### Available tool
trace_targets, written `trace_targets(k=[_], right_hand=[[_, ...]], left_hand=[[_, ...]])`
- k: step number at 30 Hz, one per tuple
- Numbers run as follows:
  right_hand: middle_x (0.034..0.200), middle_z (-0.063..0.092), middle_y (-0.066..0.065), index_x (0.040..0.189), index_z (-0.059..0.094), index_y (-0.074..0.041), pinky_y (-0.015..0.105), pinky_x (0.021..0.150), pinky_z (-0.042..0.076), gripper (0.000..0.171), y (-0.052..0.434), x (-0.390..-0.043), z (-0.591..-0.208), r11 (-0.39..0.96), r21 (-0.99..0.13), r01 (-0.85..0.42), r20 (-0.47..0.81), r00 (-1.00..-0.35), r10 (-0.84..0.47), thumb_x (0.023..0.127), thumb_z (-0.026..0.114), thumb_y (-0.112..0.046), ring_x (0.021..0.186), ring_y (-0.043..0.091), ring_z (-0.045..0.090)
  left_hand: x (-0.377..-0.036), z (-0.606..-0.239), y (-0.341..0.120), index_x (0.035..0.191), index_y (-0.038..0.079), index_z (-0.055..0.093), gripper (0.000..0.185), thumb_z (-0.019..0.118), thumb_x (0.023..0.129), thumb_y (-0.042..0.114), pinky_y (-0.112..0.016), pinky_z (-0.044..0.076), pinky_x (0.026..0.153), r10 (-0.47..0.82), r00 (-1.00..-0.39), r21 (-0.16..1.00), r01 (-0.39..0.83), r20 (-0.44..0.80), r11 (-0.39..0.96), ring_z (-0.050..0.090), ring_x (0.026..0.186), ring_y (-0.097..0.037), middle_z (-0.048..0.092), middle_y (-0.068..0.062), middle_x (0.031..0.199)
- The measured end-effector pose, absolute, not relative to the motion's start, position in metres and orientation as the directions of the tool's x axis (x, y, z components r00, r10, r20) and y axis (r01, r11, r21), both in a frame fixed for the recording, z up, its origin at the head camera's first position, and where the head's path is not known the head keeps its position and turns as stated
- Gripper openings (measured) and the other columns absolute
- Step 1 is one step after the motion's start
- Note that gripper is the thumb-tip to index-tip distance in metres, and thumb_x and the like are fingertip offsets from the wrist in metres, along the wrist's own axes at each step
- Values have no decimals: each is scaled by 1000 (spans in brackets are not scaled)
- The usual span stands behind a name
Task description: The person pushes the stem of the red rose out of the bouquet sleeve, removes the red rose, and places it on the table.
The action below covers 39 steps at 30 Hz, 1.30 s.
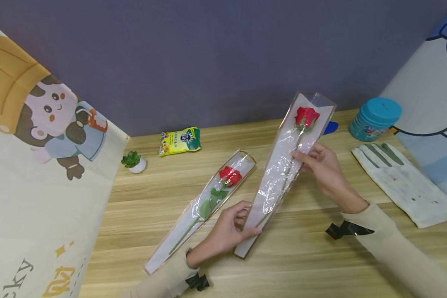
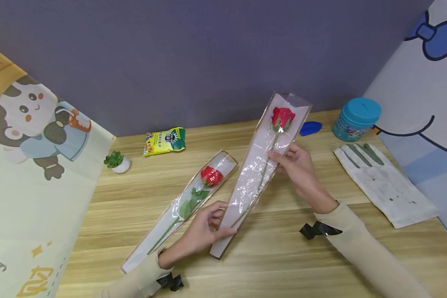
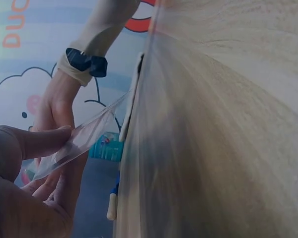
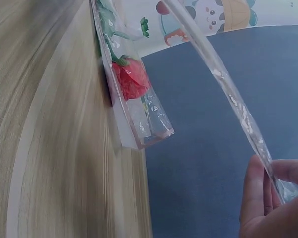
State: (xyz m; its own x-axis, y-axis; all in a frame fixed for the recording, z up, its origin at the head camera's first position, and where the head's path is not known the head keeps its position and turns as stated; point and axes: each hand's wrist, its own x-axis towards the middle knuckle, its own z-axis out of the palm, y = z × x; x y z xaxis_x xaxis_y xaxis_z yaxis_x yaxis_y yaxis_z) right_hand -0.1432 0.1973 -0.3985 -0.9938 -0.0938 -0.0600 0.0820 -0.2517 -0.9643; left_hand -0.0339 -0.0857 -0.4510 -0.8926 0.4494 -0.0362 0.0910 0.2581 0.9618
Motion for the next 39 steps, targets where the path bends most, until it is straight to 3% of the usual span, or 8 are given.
trace_targets(k=[6,14,25,33,39], right_hand=[[95,80,-7,116,64,-13,22,69,63,23,196,-141,-399,-252,-964,80,-54,-993,-107,97,70,-2,79,5,74],[97,78,-10,120,61,-16,21,73,64,28,195,-139,-400,-193,-976,102,-80,-990,-116,97,71,-5,83,4,74],[94,76,-12,119,59,-16,18,71,62,26,189,-133,-411,-136,-980,146,-128,-983,-134,98,71,-8,80,3,71],[97,74,-16,121,57,-15,18,75,62,25,185,-127,-415,10,-987,162,-162,-978,-134,99,71,-14,83,2,69],[99,73,-18,130,54,-2,24,80,65,38,182,-122,-418,110,-986,123,-139,-978,-158,99,72,-16,86,3,71]], left_hand=[[-36,-452,-86,130,9,64,53,85,82,5,-22,63,70,461,-886,966,82,-42,245,73,82,-2,80,-15,111],[-34,-453,-85,127,7,65,50,85,82,3,-23,64,77,458,-888,966,94,-28,240,79,97,-26,78,-18,114],[-36,-454,-82,124,6,70,45,84,81,-1,-22,62,91,405,-914,957,119,2,265,70,92,-8,76,-11,103],[-37,-456,-77,118,7,73,38,83,82,-3,-22,63,86,380,-924,952,142,30,270,72,89,-9,77,-10,102],[-40,-456,-75,116,6,75,37,84,82,-2,-22,64,80,364,-930,940,160,42,301,72,85,-7,78,-10,103]])
